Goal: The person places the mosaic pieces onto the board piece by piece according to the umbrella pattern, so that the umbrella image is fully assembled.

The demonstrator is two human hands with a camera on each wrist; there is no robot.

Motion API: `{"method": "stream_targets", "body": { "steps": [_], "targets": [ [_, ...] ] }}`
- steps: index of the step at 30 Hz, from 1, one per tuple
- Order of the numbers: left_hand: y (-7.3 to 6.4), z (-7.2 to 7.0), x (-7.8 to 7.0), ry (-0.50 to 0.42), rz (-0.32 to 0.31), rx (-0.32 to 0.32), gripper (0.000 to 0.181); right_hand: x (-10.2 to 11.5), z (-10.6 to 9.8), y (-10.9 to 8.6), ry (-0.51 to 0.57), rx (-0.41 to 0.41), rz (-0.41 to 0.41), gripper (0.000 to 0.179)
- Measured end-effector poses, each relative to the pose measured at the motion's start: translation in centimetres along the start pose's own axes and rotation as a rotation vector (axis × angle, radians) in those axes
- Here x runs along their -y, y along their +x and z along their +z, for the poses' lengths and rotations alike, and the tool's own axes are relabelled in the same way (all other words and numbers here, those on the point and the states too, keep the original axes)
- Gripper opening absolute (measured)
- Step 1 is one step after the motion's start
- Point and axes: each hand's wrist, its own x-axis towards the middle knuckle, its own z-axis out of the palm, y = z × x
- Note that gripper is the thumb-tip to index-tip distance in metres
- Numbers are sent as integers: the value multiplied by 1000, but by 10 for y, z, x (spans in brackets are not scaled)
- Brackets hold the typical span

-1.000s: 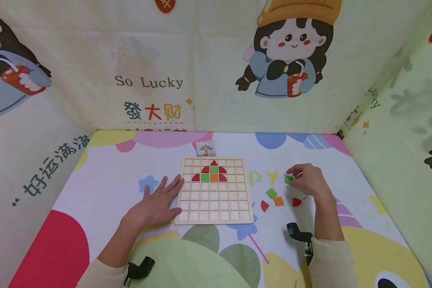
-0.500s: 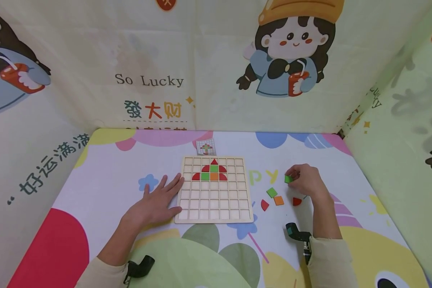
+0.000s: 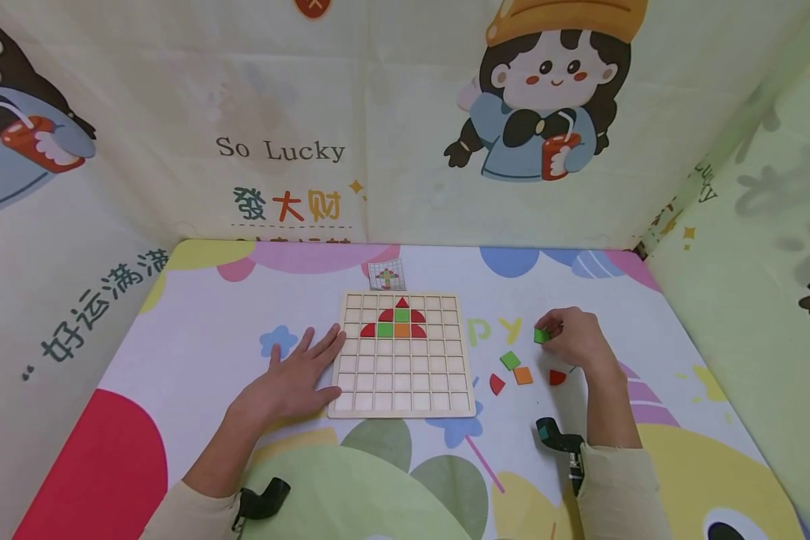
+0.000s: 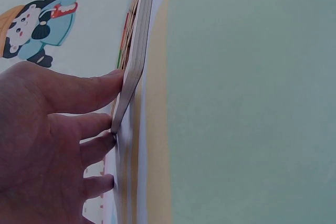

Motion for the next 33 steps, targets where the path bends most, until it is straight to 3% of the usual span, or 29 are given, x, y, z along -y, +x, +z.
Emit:
{"method": "stream_targets", "body": {
  "steps": [33],
  "targets": [
    [0, 1, -1, -2, -2, -3, 86, 2, 0, -1, -16, -9, -7, 33]
  ]
}}
